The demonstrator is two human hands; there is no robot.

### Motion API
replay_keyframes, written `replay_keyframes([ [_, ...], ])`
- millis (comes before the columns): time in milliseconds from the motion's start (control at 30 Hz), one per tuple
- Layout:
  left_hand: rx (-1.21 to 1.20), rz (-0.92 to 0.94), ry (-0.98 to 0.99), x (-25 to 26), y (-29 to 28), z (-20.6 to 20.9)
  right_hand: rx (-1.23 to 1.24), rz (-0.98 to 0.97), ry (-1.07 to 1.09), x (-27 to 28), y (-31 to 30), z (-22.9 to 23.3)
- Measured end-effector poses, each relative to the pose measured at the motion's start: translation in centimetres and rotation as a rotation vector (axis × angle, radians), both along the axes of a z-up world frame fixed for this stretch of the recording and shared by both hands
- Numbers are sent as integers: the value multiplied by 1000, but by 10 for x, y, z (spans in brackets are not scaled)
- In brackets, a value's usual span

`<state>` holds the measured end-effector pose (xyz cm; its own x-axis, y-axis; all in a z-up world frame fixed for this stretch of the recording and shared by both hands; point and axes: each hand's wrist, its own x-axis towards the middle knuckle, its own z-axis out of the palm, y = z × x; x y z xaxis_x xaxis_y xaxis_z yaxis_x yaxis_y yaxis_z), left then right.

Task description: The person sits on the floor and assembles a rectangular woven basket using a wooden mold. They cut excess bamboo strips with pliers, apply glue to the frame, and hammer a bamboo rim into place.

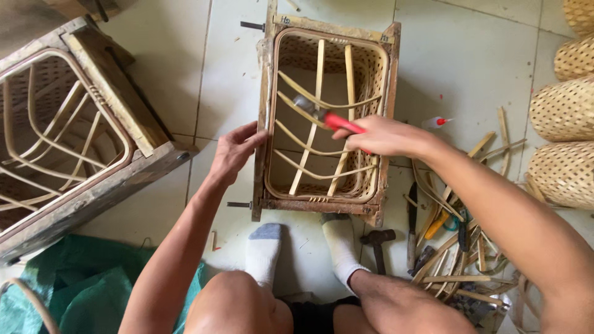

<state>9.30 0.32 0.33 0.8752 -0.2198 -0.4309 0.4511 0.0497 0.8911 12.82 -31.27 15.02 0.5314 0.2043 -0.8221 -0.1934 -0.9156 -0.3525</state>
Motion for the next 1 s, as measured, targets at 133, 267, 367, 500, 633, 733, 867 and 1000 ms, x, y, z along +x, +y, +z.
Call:
replay_keyframes([
  [133,175,113,-99,55,-16,-17,267,-260,-92,1,-32,14],
  [267,158,122,-150,147,-39,-25,303,-398,27,34,-17,1],
  [367,105,42,-78,191,-45,-23,185,-290,6,80,12,-12],
  [500,4,34,-62,199,-42,-28,27,-229,77,129,35,-26],
  [633,12,29,-47,200,-43,-35,-5,-218,146,144,31,-35],
  [733,19,49,-50,202,-44,-39,105,-232,162,144,27,-40],
  [867,7,52,-56,198,-43,-47,68,-286,165,139,35,-49],
  [1000,34,58,-57,202,-46,-43,187,-339,149,137,41,-46],
])
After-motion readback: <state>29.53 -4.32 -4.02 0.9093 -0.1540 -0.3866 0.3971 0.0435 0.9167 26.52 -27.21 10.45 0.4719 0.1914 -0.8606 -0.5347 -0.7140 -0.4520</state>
